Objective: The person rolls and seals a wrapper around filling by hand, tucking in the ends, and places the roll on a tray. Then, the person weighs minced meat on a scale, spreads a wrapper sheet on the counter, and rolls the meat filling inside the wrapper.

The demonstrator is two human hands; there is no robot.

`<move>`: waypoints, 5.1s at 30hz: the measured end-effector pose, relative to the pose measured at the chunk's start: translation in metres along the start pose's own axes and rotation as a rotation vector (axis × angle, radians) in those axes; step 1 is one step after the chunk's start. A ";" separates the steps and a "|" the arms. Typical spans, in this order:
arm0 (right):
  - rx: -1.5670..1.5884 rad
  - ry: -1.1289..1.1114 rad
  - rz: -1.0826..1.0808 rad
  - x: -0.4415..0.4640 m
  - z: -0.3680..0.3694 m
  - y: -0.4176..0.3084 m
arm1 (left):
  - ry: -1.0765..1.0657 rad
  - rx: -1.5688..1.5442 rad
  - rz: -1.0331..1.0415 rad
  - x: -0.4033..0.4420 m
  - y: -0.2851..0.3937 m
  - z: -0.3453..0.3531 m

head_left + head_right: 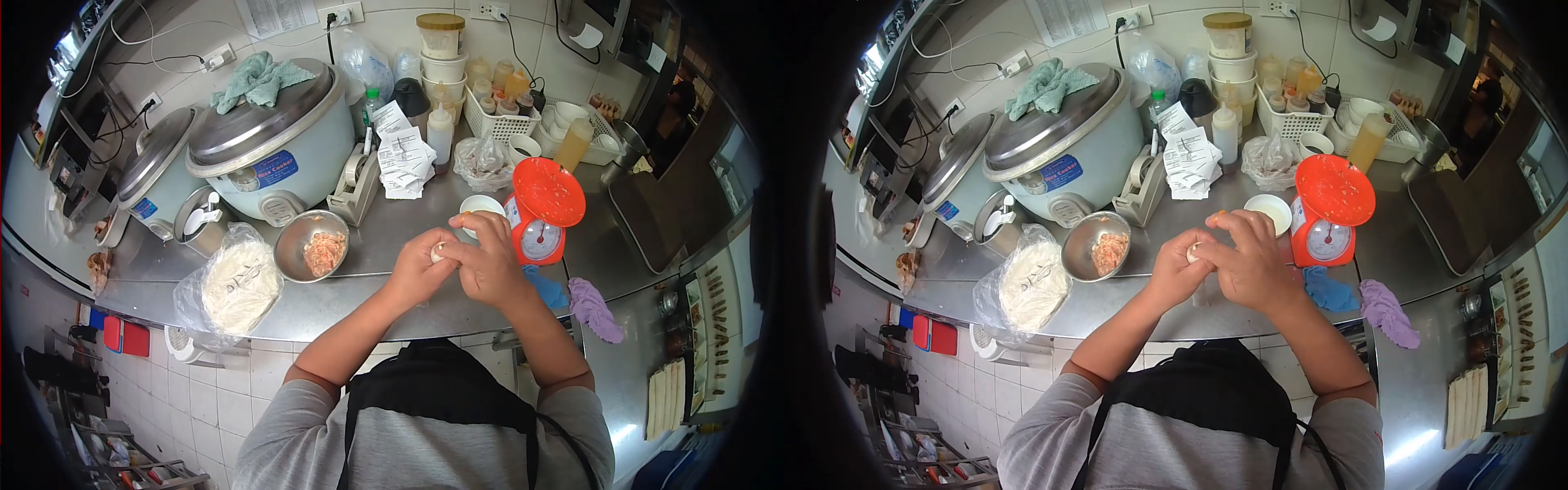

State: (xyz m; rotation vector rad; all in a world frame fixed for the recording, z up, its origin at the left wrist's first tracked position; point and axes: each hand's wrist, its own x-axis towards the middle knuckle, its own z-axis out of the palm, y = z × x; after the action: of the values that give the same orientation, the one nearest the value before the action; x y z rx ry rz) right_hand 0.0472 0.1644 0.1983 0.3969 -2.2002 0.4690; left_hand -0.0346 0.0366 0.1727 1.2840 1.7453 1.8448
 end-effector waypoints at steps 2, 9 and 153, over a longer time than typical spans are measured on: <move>0.152 0.035 0.082 -0.001 0.003 0.000 | -0.002 -0.044 -0.008 -0.001 -0.004 0.000; 0.135 0.000 0.008 -0.003 0.004 0.004 | -0.001 -0.169 -0.038 0.000 -0.005 -0.003; -0.228 0.076 1.473 -0.328 -0.284 -0.082 | -0.461 -0.733 -0.619 -0.006 -0.034 0.237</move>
State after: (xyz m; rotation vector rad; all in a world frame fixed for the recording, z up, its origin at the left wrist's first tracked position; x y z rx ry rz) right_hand 0.4709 0.2630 0.1227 -1.4341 -2.0786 0.9093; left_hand 0.1343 0.1930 0.1076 0.6820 0.9204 1.4410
